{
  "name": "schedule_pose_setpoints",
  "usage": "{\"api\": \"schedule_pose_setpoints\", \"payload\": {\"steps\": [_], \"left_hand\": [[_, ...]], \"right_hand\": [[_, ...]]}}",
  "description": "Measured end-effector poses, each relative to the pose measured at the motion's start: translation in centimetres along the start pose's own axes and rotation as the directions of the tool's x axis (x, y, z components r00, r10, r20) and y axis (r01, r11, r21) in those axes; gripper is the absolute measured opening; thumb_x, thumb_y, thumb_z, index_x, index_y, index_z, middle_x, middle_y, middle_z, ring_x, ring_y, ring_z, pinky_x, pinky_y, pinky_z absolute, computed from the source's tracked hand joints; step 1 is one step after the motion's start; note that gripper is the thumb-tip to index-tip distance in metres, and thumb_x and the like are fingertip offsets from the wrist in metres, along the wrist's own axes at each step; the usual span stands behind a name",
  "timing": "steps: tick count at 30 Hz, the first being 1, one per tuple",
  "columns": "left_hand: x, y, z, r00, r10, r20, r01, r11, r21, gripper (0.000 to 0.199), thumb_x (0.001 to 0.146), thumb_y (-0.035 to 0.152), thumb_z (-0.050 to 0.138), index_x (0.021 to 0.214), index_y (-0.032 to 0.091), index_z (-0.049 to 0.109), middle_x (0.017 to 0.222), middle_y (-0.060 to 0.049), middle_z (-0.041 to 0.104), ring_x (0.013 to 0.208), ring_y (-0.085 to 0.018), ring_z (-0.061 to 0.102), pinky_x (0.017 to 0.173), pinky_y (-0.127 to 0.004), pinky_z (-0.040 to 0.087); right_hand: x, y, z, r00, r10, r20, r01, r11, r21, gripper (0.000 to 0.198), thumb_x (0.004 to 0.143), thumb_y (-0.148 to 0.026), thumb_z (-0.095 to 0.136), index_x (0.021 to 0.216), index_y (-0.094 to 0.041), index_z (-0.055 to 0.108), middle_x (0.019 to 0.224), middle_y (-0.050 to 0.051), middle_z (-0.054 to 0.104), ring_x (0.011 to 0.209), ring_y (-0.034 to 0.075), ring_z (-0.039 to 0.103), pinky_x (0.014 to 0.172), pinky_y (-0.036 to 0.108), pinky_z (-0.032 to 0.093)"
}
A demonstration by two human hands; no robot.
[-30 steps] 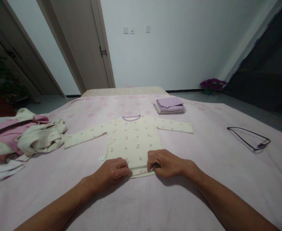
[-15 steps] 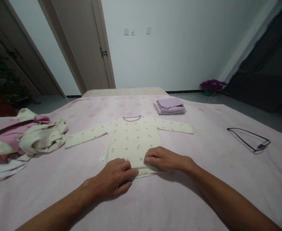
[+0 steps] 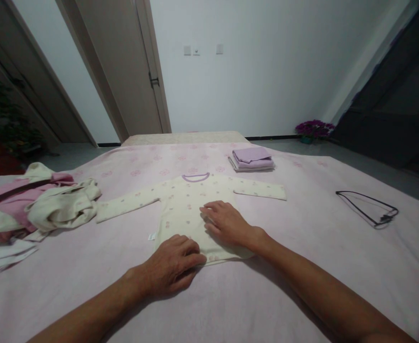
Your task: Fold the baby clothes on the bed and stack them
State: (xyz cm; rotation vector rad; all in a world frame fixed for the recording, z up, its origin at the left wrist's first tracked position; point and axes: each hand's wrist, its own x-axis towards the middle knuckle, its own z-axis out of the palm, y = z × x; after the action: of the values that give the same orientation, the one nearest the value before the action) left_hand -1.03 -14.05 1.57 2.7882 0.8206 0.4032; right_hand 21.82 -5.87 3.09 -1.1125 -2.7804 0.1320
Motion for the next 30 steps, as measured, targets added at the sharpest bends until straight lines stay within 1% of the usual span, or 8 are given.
{"api": "schedule_pose_setpoints", "payload": {"steps": [3, 7, 9, 13, 15, 18, 21, 30], "left_hand": [[0.0, 0.0, 0.0, 1.0, 0.001, -0.006, -0.001, 1.0, -0.021, 0.03, 0.088, 0.017, 0.052, 0.117, 0.023, 0.059, 0.108, -0.007, 0.062, 0.094, -0.022, 0.054, 0.084, -0.038, 0.041], [0.0, 0.0, 0.0, 1.0, 0.008, -0.01, -0.009, 1.0, -0.022, 0.031, 0.088, 0.016, 0.051, 0.117, 0.023, 0.058, 0.108, -0.007, 0.063, 0.094, -0.021, 0.055, 0.085, -0.036, 0.043], [0.1, 0.1, 0.1, 1.0, 0.016, -0.016, -0.016, 1.0, -0.021, 0.03, 0.088, 0.016, 0.051, 0.117, 0.022, 0.058, 0.107, -0.007, 0.064, 0.094, -0.021, 0.056, 0.085, -0.036, 0.043], [0.3, 0.2, 0.0, 1.0, 0.031, -0.006, -0.031, 0.998, -0.051, 0.031, 0.087, 0.013, 0.049, 0.116, 0.021, 0.055, 0.108, -0.008, 0.064, 0.095, -0.021, 0.055, 0.088, -0.037, 0.044], [0.5, 0.3, 0.0, 1.0, 0.028, 0.005, -0.027, 0.997, -0.07, 0.032, 0.085, 0.011, 0.05, 0.115, 0.021, 0.054, 0.109, -0.008, 0.064, 0.095, -0.021, 0.055, 0.088, -0.036, 0.044], [0.7, 0.3, -0.1, 1.0, 0.017, 0.017, -0.015, 0.997, -0.08, 0.032, 0.082, 0.009, 0.052, 0.112, 0.021, 0.053, 0.108, -0.007, 0.063, 0.094, -0.021, 0.054, 0.086, -0.035, 0.044], [0.8, 0.3, -0.1, 1.0, 0.014, 0.01, -0.013, 0.996, -0.083, 0.031, 0.081, 0.009, 0.053, 0.11, 0.021, 0.052, 0.107, -0.006, 0.064, 0.093, -0.02, 0.054, 0.086, -0.035, 0.045], [0.8, 0.2, 0.0, 1.0, 0.006, 0.009, -0.005, 0.995, -0.101, 0.032, 0.08, 0.009, 0.053, 0.109, 0.022, 0.052, 0.105, -0.005, 0.064, 0.091, -0.02, 0.053, 0.084, -0.035, 0.045]], "right_hand": [[0.4, 0.6, 1.5, 0.992, -0.118, 0.045, 0.116, 0.992, 0.05, 0.054, 0.098, -0.041, 0.049, 0.148, -0.02, 0.043, 0.154, 0.014, 0.042, 0.142, 0.028, 0.036, 0.115, 0.046, 0.026], [1.5, 2.0, 2.8, 0.989, 0.15, 0.007, -0.149, 0.987, -0.053, 0.053, 0.101, -0.036, 0.04, 0.151, -0.017, 0.038, 0.16, 0.016, 0.033, 0.148, 0.031, 0.027, 0.119, 0.054, 0.017], [2.0, 2.3, 2.9, 0.975, 0.219, -0.034, -0.221, 0.973, -0.072, 0.053, 0.101, -0.033, 0.042, 0.151, -0.014, 0.039, 0.159, 0.019, 0.033, 0.148, 0.031, 0.025, 0.119, 0.054, 0.016], [2.2, 2.0, 2.7, 0.999, -0.043, 0.03, 0.043, 0.999, 0.028, 0.057, 0.101, -0.041, 0.041, 0.154, -0.02, 0.035, 0.161, 0.013, 0.031, 0.149, 0.025, 0.024, 0.12, 0.047, 0.018], [2.6, 2.3, 2.5, 0.994, -0.094, 0.064, 0.09, 0.994, 0.054, 0.056, 0.101, -0.044, 0.041, 0.153, -0.022, 0.036, 0.16, 0.011, 0.033, 0.148, 0.024, 0.027, 0.118, 0.045, 0.022], [4.6, 4.0, 1.7, 0.993, 0.11, 0.043, -0.11, 0.994, 0.0, 0.043, 0.102, -0.037, 0.04, 0.138, -0.02, 0.055, 0.148, 0.013, 0.05, 0.136, 0.026, 0.044, 0.11, 0.041, 0.033], [7.9, 6.0, 0.8, 0.96, 0.28, 0.013, -0.28, 0.959, -0.04, 0.036, 0.103, -0.028, 0.035, 0.119, -0.02, 0.066, 0.13, 0.012, 0.063, 0.118, 0.024, 0.058, 0.097, 0.035, 0.042], [15.1, 8.7, 1.4, 0.943, 0.33, 0.031, -0.328, 0.943, -0.059, 0.032, 0.101, -0.029, 0.04, 0.121, -0.021, 0.064, 0.126, 0.013, 0.061, 0.108, 0.024, 0.062, 0.084, 0.031, 0.046]]}}
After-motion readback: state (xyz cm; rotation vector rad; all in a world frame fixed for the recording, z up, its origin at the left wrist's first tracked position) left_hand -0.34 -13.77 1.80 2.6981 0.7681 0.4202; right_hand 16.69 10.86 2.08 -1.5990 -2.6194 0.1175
